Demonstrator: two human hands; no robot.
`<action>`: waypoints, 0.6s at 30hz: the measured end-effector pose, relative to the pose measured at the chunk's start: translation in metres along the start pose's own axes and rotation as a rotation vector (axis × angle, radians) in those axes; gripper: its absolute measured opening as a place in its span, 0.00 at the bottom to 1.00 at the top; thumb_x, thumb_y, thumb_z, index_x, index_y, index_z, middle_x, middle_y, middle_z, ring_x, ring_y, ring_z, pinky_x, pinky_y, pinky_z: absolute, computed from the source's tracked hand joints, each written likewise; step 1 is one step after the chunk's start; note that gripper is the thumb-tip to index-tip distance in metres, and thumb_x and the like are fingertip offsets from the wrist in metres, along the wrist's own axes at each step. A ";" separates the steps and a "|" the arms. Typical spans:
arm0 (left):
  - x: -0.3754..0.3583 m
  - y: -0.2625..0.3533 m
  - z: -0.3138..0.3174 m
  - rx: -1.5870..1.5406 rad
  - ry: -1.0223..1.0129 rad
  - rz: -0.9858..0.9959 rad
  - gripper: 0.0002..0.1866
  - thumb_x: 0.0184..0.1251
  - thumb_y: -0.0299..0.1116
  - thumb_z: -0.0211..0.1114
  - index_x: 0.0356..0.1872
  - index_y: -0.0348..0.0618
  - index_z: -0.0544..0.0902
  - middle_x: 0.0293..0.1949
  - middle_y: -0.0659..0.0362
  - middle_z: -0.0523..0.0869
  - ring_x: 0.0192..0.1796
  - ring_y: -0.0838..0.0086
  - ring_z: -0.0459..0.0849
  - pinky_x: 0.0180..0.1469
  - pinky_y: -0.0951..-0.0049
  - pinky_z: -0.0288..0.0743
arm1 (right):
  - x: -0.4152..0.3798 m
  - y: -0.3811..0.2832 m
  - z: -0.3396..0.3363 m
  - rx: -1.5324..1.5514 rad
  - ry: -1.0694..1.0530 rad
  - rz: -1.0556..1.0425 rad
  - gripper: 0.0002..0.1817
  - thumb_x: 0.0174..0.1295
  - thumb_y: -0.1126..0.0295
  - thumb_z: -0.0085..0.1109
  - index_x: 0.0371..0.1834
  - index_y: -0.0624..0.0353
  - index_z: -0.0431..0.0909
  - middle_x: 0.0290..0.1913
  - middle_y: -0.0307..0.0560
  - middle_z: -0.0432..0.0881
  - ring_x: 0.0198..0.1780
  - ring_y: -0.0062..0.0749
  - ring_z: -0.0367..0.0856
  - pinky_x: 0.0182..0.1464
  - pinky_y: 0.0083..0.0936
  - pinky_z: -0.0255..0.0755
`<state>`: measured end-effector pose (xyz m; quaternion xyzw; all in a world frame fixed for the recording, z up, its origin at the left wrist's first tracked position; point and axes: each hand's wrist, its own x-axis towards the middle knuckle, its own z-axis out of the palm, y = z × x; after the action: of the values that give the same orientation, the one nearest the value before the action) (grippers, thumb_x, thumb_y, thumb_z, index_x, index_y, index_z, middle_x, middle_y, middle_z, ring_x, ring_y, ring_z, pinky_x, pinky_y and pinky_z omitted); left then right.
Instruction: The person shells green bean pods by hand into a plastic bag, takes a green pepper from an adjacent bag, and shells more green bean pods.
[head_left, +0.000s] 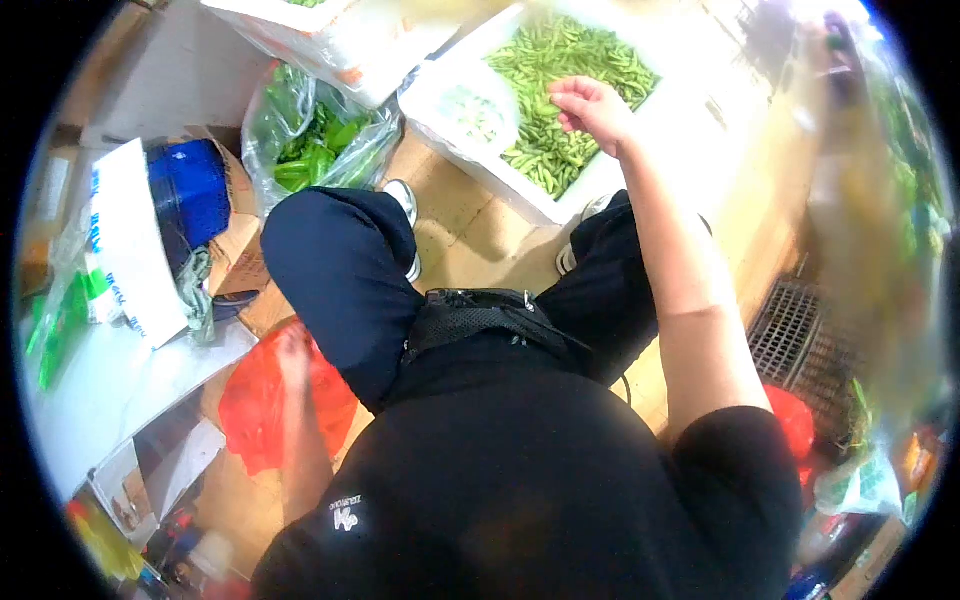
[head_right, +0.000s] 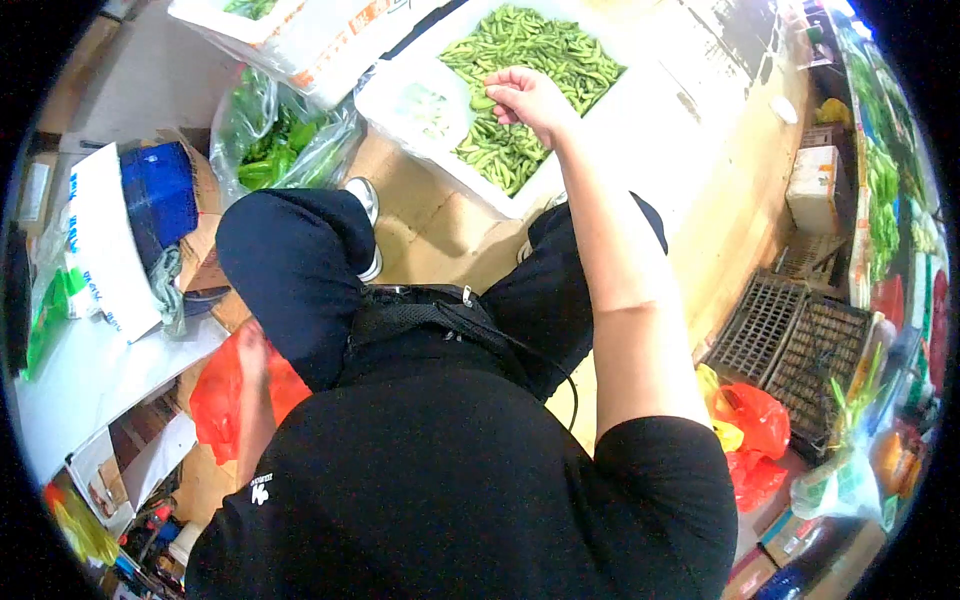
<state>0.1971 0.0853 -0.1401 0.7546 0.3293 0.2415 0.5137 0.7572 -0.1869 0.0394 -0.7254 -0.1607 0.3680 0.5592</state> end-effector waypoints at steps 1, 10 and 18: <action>0.031 0.049 -0.002 0.103 0.180 -0.282 0.05 0.67 0.32 0.52 0.34 0.42 0.74 0.32 0.65 0.76 0.32 0.80 0.75 0.33 0.80 0.69 | -0.009 -0.002 0.001 0.053 -0.002 -0.006 0.11 0.61 0.72 0.53 0.46 0.60 0.74 0.32 0.35 0.76 0.28 0.16 0.73 0.33 0.14 0.72; 0.133 0.350 0.151 -0.767 -0.220 -0.043 0.14 0.64 0.30 0.57 0.48 0.36 0.72 0.44 0.50 0.79 0.43 0.68 0.81 0.44 0.72 0.78 | -0.091 -0.039 0.021 0.314 -0.075 -0.215 0.13 0.62 0.72 0.52 0.49 0.61 0.72 0.35 0.36 0.76 0.31 0.18 0.74 0.34 0.14 0.73; 0.115 0.396 0.277 -1.419 -0.652 -0.635 0.23 0.71 0.44 0.35 0.55 0.34 0.64 0.52 0.44 0.71 0.56 0.52 0.71 0.60 0.51 0.63 | -0.131 -0.061 0.056 -0.107 0.108 -0.601 0.12 0.59 0.75 0.52 0.46 0.65 0.73 0.32 0.42 0.80 0.32 0.20 0.78 0.34 0.16 0.72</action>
<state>0.5669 -0.1006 0.1344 0.1561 0.1312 0.0052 0.9790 0.6394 -0.2135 0.1364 -0.6924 -0.3570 0.1381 0.6116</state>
